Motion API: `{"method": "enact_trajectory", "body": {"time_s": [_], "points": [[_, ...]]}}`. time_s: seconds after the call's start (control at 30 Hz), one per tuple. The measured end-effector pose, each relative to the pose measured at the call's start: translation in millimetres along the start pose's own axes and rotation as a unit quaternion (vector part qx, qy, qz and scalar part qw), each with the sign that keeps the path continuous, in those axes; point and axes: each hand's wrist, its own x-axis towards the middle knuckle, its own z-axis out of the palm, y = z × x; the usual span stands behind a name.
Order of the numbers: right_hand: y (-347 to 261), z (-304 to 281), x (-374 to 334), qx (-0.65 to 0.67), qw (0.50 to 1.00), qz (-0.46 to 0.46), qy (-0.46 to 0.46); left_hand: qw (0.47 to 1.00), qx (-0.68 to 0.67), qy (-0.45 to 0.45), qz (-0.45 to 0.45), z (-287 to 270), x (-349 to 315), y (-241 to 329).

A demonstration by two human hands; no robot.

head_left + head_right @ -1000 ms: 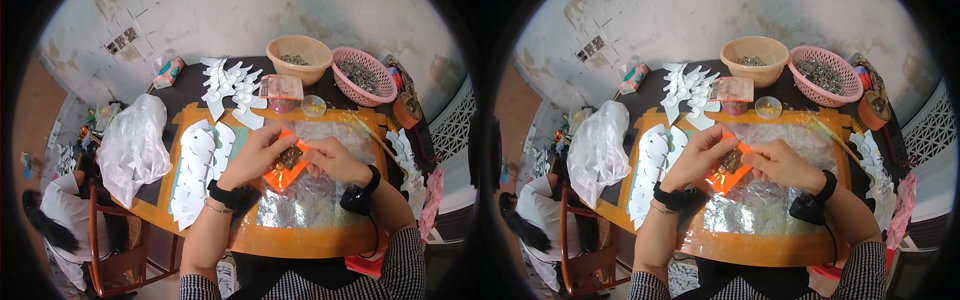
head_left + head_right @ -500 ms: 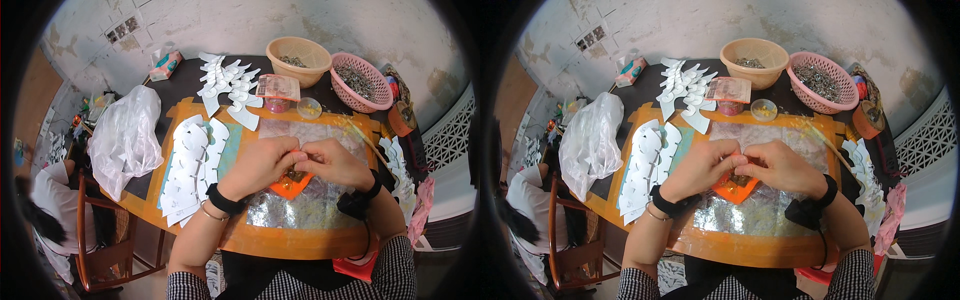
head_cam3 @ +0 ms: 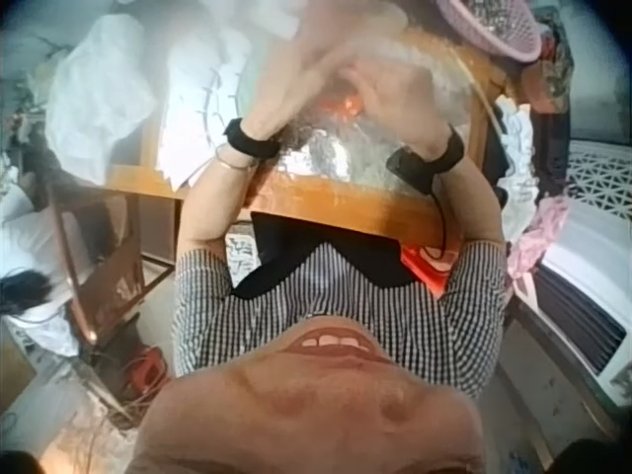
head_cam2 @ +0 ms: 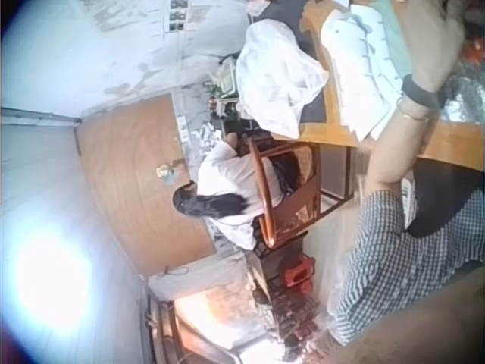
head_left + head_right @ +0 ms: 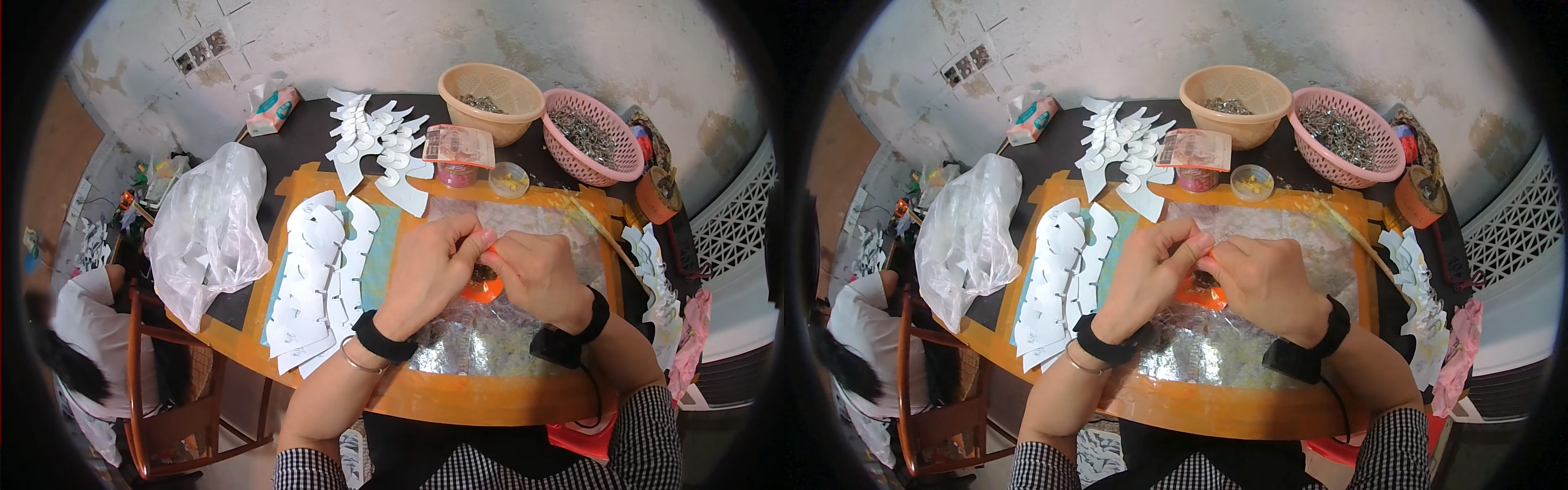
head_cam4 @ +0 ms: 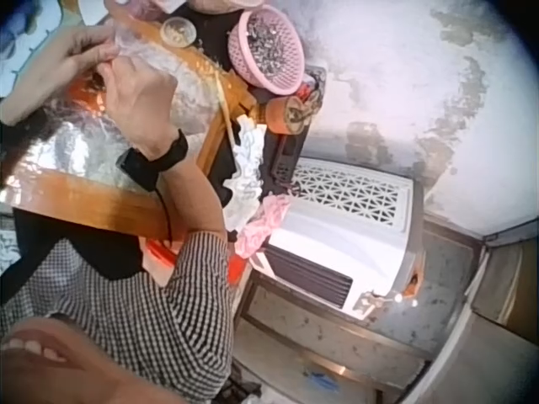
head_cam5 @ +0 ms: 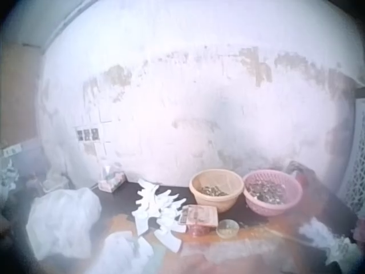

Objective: Preparing and organizing white shoe components on a workstation bench.

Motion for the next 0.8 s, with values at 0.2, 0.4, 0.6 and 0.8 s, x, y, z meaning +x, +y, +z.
{"method": "enact_trajectory", "body": {"time_s": [0.2, 0.4, 0.6, 0.8], "points": [[-6.3, 3.8, 6.7, -0.070, 0.992, -0.084, 0.057, 0.995, -0.088, 0.012, -0.053, 0.7, 5.9, -9.6], [3.3, 8.0, 6.8, -0.020, 0.996, -0.059, 0.064, 0.986, -0.161, 0.012, -0.038, -0.9, 9.2, -12.3], [2.8, -17.3, 17.2, 0.289, 0.930, 0.185, -0.128, 0.997, -0.057, -0.018, 0.039, -7.1, 7.0, -7.7], [-0.5, -6.8, 11.0, 0.199, 0.962, 0.132, -0.130, 0.999, -0.007, 0.002, 0.054, -5.6, 6.5, -9.9]]}}
